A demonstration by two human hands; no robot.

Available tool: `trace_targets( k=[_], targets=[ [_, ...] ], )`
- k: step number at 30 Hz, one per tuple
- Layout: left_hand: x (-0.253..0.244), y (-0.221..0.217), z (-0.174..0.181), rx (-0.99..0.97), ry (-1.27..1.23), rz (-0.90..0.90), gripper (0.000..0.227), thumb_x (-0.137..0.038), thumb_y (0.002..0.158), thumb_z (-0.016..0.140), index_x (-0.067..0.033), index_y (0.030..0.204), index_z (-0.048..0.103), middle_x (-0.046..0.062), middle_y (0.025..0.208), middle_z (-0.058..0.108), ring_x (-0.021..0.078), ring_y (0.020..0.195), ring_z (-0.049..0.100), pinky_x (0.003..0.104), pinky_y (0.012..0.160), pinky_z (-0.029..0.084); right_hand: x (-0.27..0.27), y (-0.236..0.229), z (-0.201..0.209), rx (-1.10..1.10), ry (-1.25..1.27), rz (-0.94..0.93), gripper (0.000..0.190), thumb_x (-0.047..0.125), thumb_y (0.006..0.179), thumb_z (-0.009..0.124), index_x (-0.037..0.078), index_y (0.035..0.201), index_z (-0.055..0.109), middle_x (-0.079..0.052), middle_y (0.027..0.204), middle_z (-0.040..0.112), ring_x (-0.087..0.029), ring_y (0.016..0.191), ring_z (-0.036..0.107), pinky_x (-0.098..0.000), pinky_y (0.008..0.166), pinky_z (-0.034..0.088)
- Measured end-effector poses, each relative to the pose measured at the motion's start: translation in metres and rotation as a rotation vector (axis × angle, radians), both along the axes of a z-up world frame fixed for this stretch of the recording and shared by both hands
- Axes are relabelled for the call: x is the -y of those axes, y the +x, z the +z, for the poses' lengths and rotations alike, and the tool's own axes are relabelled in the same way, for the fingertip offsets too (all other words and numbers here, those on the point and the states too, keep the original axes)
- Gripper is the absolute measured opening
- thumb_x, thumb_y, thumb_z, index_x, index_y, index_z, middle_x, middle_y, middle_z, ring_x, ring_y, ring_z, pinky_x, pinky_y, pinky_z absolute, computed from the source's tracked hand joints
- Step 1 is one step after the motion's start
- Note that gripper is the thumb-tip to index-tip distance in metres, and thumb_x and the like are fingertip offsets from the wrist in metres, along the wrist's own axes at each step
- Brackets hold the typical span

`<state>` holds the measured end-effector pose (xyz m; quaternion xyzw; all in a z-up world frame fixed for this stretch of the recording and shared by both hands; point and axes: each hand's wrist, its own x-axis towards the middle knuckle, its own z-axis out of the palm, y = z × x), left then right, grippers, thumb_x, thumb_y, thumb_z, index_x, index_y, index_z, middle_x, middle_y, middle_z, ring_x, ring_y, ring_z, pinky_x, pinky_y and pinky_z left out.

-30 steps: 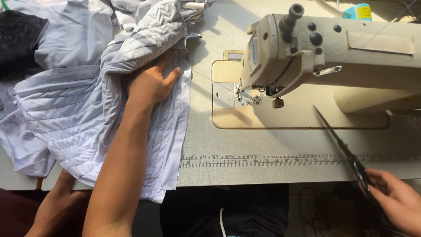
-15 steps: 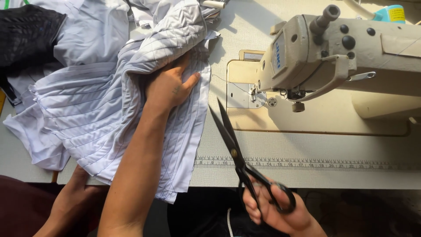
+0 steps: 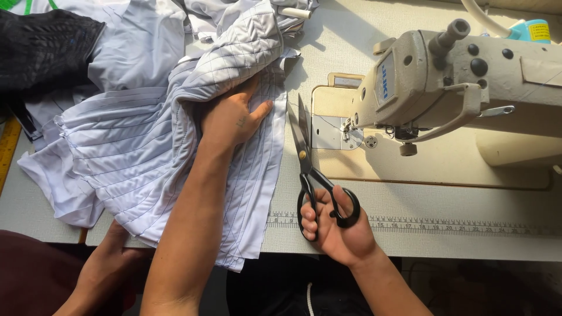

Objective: Trimming excess fabric and threads from a quilted garment piece using scissors at a sewing station.

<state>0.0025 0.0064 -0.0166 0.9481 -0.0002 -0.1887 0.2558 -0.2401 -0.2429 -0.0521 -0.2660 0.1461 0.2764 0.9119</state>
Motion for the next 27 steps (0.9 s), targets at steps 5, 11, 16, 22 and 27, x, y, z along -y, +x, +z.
trace_targets(
  k=[5, 11, 16, 22, 27],
  targets=[
    [-0.012, 0.011, -0.053, 0.28, -0.044, -0.086, 0.071, -0.065, 0.113, 0.062, -0.0308, 0.174, 0.052, 0.022, 0.141, 0.079, 0.0454, 0.133, 0.074, 0.062, 0.107, 0.063, -0.016, 0.027, -0.014, 0.053, -0.068, -0.064, 0.054, 0.059, 0.119, 0.049, 0.009, 0.134, 0.064, -0.012, 0.096, 0.064, -0.025, 0.082, 0.068, -0.0403, 0.073, 0.061],
    [-0.013, 0.014, -0.057, 0.289, -0.062, -0.098, 0.071, -0.064, 0.113, 0.062, -0.0322, 0.176, 0.05, 0.021, 0.148, 0.076, 0.046, 0.138, 0.072, 0.063, 0.111, 0.061, -0.02, 0.033, -0.026, 0.047, -0.145, -0.087, 0.045, 0.05, 0.121, 0.052, 0.007, 0.13, 0.064, -0.009, 0.09, 0.064, -0.02, 0.075, 0.07, -0.0354, 0.066, 0.062],
    [-0.012, 0.009, -0.047, 0.29, -0.065, -0.087, 0.071, -0.064, 0.113, 0.062, -0.0288, 0.174, 0.053, 0.022, 0.149, 0.075, 0.0469, 0.138, 0.071, 0.063, 0.111, 0.061, -0.027, 0.028, -0.005, 0.041, -0.205, -0.122, 0.039, 0.042, 0.12, 0.06, 0.003, 0.124, 0.063, -0.01, 0.083, 0.064, -0.019, 0.066, 0.07, -0.0318, 0.056, 0.063],
    [0.009, -0.004, -0.015, 0.536, -0.054, -0.13, 0.056, -0.047, 0.107, 0.07, -0.0148, 0.153, 0.071, 0.021, 0.119, 0.08, 0.0453, 0.106, 0.076, 0.062, 0.08, 0.06, 0.03, -0.041, 0.025, 0.269, -0.283, 0.077, 0.049, 0.043, 0.107, 0.078, 0.003, 0.118, 0.053, -0.012, 0.081, 0.062, -0.02, 0.057, 0.059, -0.0333, 0.047, 0.048],
    [0.066, 0.004, -0.038, 1.061, 0.058, -0.452, 0.046, -0.038, 0.099, 0.082, -0.0196, 0.142, 0.078, 0.003, 0.144, 0.075, 0.0271, 0.136, 0.068, 0.046, 0.091, 0.057, 0.121, -0.101, 0.045, 0.283, -0.519, 0.295, 0.078, 0.066, 0.09, 0.092, 0.0, 0.118, 0.062, -0.011, 0.074, 0.067, -0.021, 0.056, 0.062, -0.0331, 0.052, 0.05]
  ],
)
